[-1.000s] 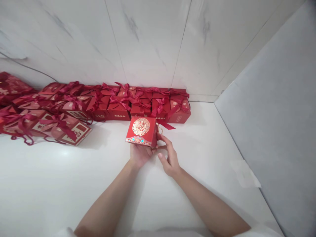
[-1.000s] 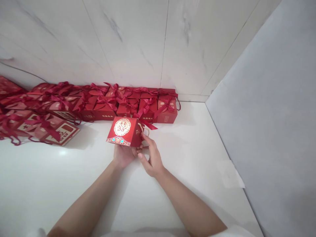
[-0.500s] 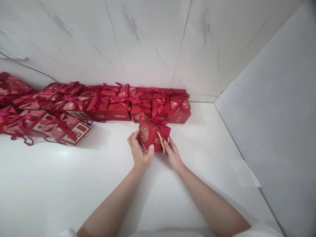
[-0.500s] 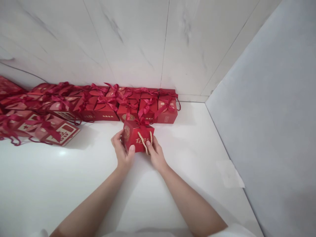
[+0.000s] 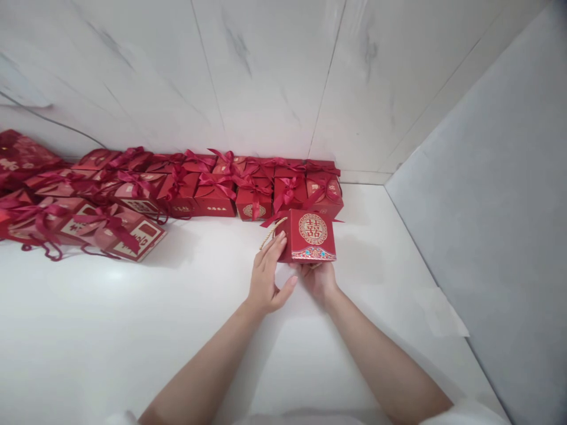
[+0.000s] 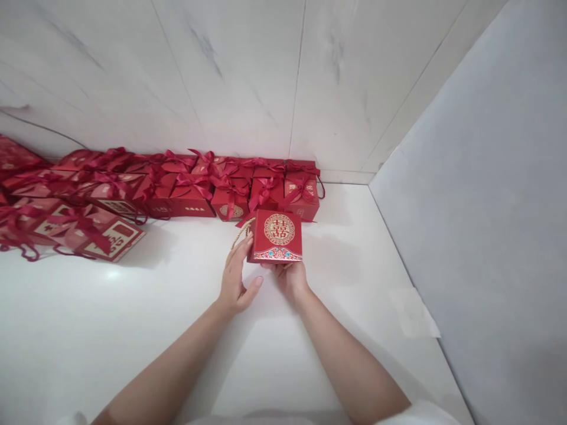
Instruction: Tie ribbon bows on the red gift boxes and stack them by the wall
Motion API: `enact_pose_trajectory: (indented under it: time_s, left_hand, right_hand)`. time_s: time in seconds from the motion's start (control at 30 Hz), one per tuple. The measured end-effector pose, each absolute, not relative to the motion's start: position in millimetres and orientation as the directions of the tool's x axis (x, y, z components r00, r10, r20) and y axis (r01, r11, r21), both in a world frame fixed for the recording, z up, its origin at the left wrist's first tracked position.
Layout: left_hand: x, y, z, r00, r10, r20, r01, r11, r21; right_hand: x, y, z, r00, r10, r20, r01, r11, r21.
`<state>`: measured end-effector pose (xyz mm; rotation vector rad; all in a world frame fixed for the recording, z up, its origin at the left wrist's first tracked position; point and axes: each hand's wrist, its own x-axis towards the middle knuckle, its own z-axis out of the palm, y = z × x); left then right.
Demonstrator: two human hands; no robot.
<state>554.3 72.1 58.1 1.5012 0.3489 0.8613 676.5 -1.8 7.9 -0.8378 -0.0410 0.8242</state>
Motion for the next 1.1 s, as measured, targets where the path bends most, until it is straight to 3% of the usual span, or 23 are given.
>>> enact_pose_trajectory:
  time_s: [0.17, 0.33, 0.43, 0.73, 0.8, 0.97, 1.1]
  left_hand:
    - [554, 74, 45, 0.683, 0.614, 0.397, -0.33, -0.226, 0.916]
    - [560, 81, 31, 0.761, 0.615, 0.205, -0.369, 0.152, 0.917]
    - [562, 86, 28, 0.795, 0.599, 0.095, -0.342, 0.314, 0.886]
    - [563, 93, 18, 0.788, 0.607, 0.1, -0.298, 0.235, 0.925]
    - [560, 101, 18, 0.853, 0.517, 0.066, -0.239, 0.275, 0.931]
    - [549, 122, 38, 0.989, 0.065, -0.13, 0.086, 0.455, 0.886]
    - [546, 128, 52, 0.939, -0.108, -0.325, 0.332, 0.525, 0.784]
  right_hand:
    - [672, 2, 10, 0.737, 0.636, -0.228, -0.569, 0.403, -0.716]
    - [668, 2, 14, 0.79, 0.608, -0.075, -0.404, 0.425, -0.81]
    - [666, 2, 22, 0.754, 0.654, -0.058, -0.407, 0.397, -0.822]
    - [665, 3, 33, 0.708, 0.695, -0.122, -0.527, 0.407, -0.746]
    - [666, 0, 33, 0.697, 0.706, -0.127, -0.539, 0.399, -0.742]
    - [671, -4, 34, 0.663, 0.729, -0.168, -0.579, 0.358, -0.733]
    - [674, -3, 33, 0.636, 0.728, -0.256, -0.638, 0.31, -0.705]
